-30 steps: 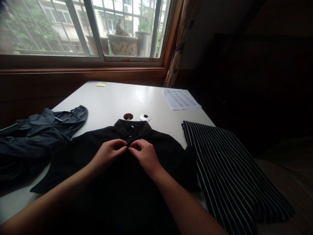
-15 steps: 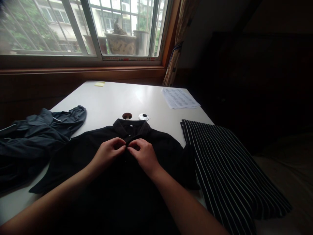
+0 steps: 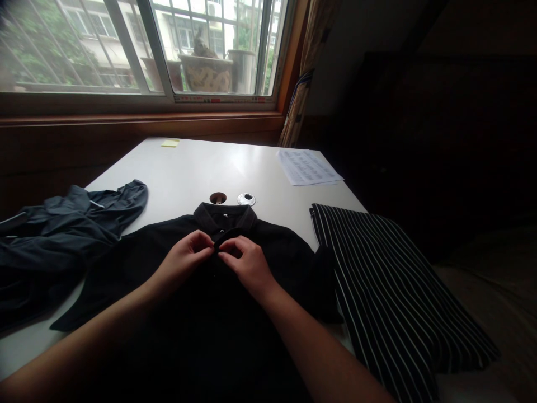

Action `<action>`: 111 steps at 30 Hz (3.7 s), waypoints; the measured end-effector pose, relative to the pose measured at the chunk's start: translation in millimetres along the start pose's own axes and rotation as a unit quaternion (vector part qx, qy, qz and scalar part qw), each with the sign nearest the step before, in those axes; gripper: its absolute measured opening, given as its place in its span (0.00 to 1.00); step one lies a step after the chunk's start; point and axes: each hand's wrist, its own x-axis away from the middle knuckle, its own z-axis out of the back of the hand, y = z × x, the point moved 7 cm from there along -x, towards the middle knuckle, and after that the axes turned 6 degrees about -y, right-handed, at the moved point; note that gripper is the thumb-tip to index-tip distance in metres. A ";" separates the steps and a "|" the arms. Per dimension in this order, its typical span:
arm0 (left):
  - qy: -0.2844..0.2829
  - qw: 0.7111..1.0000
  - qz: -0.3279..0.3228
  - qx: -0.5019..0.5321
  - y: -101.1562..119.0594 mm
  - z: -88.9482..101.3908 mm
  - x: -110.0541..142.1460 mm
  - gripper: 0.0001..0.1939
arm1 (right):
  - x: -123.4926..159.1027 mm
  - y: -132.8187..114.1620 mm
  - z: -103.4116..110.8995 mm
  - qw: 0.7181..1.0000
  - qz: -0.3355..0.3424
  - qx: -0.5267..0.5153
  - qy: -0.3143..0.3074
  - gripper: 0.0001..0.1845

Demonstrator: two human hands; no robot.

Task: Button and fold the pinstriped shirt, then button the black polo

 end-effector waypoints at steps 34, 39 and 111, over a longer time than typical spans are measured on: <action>-0.013 0.999 -0.046 -0.004 -4.3 -0.4 -0.5 0.11 | -1.2 -4.2 -2.7 0.995 0.050 0.062 -0.062 0.10; -0.003 1.000 -0.030 0.002 -4.5 0.8 -1.0 0.12 | 1.3 -2.8 -1.1 0.997 0.044 0.048 -0.032 0.08; -0.006 0.928 -0.119 -0.352 13.2 -8.0 7.6 0.06 | 2.5 7.0 0.9 0.990 0.016 0.138 0.003 0.07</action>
